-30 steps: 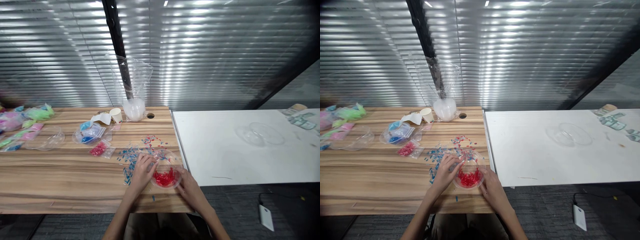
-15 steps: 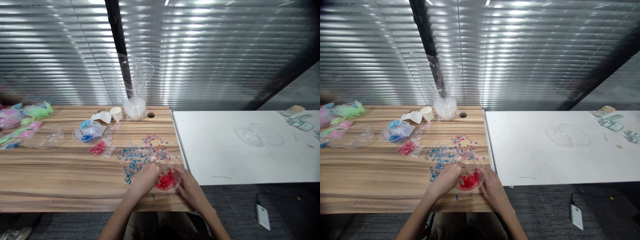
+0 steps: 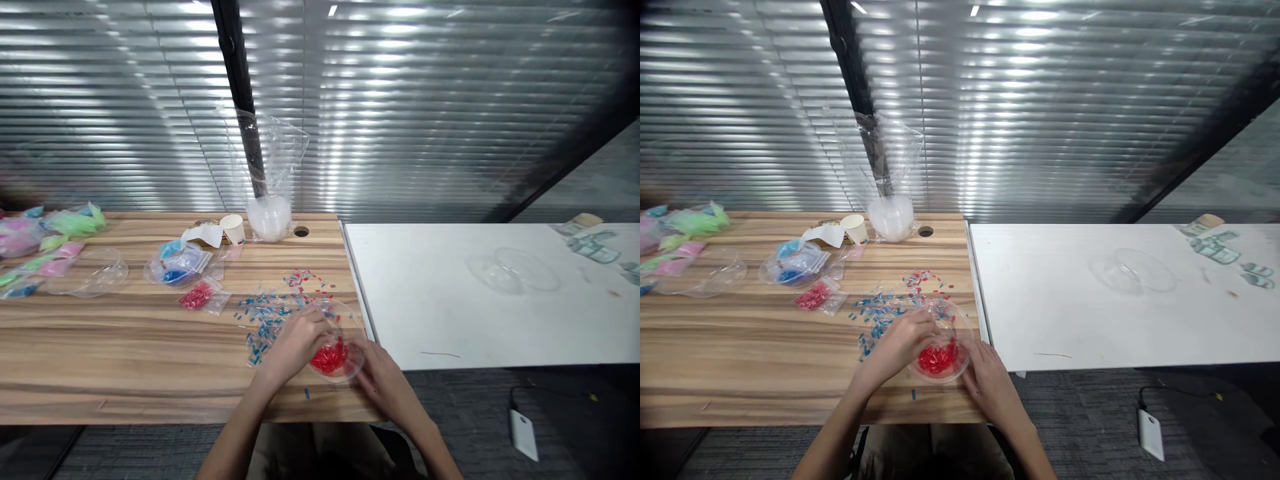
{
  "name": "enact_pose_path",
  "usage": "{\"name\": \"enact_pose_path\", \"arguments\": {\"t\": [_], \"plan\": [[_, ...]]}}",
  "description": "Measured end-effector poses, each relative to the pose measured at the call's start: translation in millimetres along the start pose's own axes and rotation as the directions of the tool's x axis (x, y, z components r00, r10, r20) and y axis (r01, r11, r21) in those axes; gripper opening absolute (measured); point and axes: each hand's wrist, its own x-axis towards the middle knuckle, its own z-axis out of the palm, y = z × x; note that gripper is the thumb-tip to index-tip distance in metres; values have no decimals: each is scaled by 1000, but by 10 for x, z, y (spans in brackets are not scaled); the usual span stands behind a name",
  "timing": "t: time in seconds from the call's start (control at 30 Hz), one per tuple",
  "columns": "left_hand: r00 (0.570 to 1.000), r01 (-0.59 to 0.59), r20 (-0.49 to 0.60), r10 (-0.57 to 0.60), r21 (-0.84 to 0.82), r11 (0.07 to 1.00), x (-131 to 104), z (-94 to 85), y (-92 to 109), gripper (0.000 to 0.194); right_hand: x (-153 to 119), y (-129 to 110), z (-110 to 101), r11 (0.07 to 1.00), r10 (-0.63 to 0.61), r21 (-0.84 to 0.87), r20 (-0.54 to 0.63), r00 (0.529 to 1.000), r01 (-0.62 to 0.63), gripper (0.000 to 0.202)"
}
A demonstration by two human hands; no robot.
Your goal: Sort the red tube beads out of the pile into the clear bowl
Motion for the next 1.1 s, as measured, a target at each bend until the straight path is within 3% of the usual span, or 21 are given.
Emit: {"name": "enact_pose_path", "arguments": {"t": [0.13,0.2,0.37,0.6,0.87,1.1], "plan": [[961,39,-269,-68,-111,993,-6,-165,-241,14,-29,-30,-101,1000,6,11,24,1000,-6,40],[945,77,-307,-110,-119,990,-11,-206,-405,14,-46,-34,-142,1000,-3,1,20,1000,3,40],[964,200,-177,-198,-11,980,4,-134,-715,18,-113,-9,-226,1000,8,-27,1,1000,-8,35],[985,161,92,-149,-148,976,14,108,-767,19,-279,146,-290,992,59,-109,-79,995,-68,30],[978,206,41,-206,4,979,26,195,-760,16,-330,219,-321,987,31,-149,-131,991,-51,28],[975,218,37,-220,40,975,43,230,-765,13,-363,217,-333,983,24,-175,-156,987,-52,28]]}}
